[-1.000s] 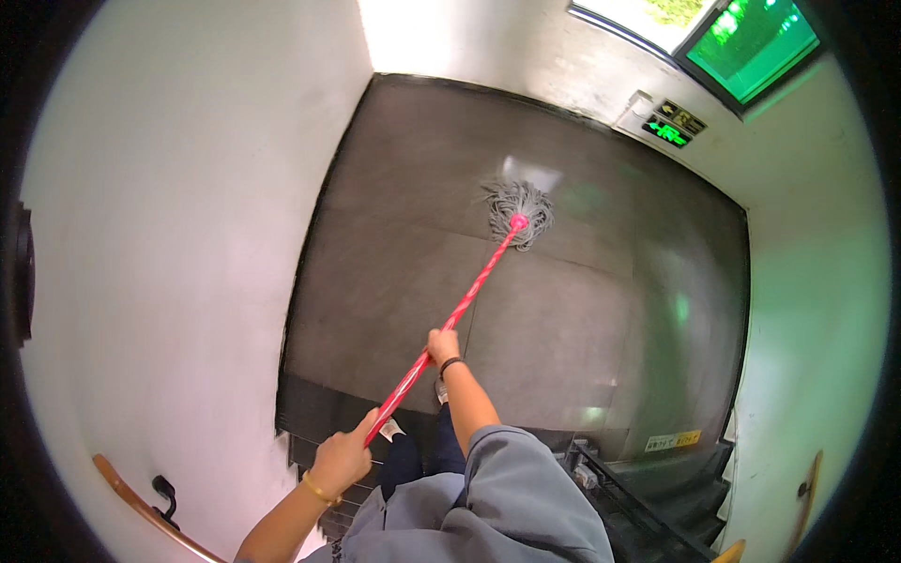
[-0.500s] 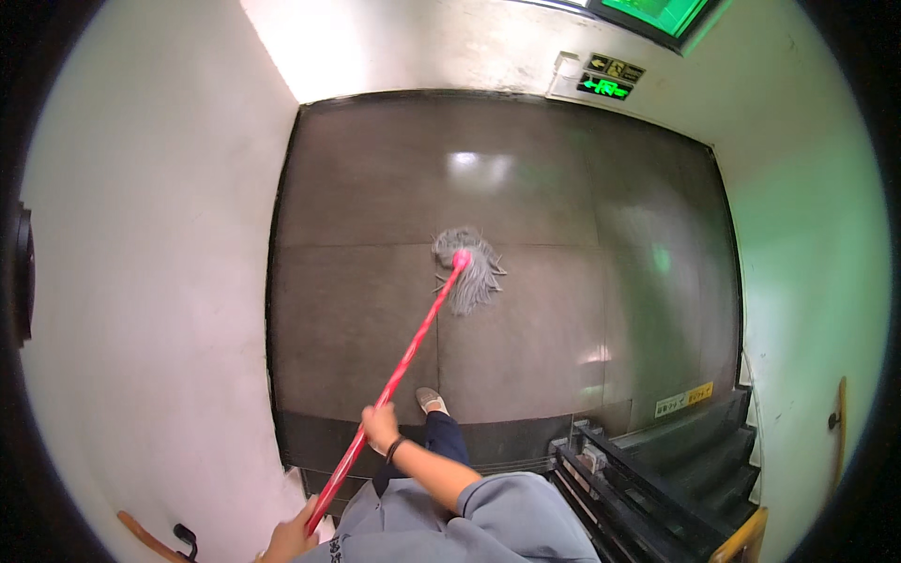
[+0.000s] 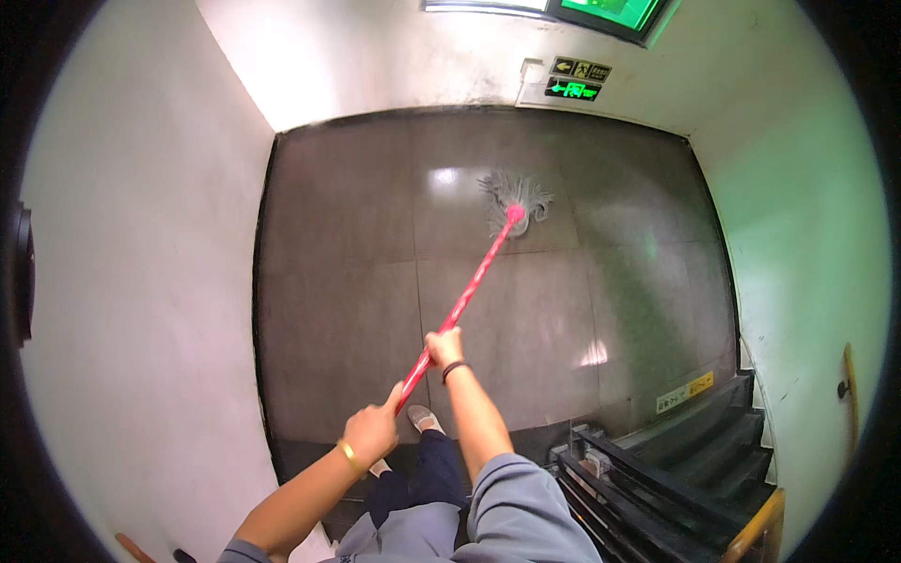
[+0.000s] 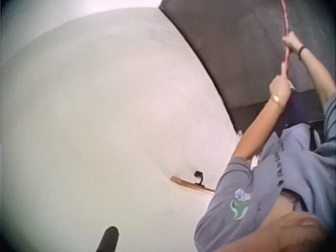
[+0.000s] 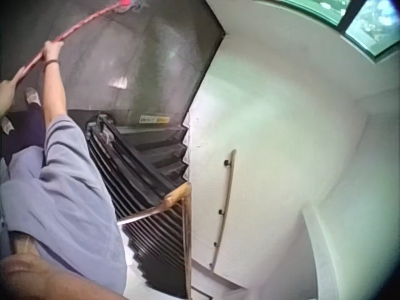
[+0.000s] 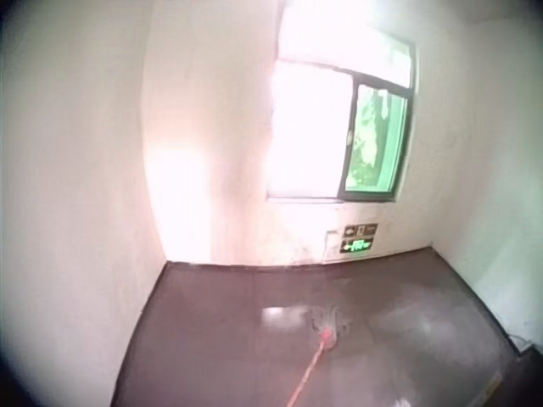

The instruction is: The recorder is mopping the steps of a staircase in a building.

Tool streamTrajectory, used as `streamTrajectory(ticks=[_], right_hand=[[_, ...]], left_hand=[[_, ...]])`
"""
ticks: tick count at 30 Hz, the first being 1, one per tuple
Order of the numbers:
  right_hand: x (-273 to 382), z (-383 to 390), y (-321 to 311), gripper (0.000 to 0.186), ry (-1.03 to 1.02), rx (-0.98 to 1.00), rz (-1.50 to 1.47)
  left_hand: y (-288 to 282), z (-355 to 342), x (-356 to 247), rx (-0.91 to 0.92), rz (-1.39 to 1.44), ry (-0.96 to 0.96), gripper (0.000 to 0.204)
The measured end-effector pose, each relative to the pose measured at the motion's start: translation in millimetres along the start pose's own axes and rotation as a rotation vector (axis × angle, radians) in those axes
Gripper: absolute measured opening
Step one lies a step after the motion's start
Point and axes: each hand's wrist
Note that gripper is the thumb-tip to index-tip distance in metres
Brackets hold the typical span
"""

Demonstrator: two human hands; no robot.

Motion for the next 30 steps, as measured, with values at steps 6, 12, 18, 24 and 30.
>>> streamTrajectory(ticks=[6,12,18,24,30], right_hand=[[-112,33,27,0.068,0.098,-0.152,0.176],[-144,211,126,0.057,0.398,0.42,0.131],[-213,366,245,0.056,0.714,1.166,0.191],[-283,509,336,0.018,0.821,1.065,0.203],[-319,529,342,0.012,0.708,0.965,0.294]], left_hand=[[-11,138,52,0.067,-0.137,0.054,0.076],[11,296,163,-0.014,-0.097,-0.091,0.064],[28,508,257,-0.036,-0.2,-0.28,0.067],[18,608,211,0.143,-0.04,-0.713,0.071],[73,627,211,0.056,0.354,-0.729,0.068]])
Point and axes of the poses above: each hand's wrist, its own z-axis away from the middle knuckle, its own y-axis out of the palm, x = y × z, and after that the axes turned 1 degree about x, right-handed
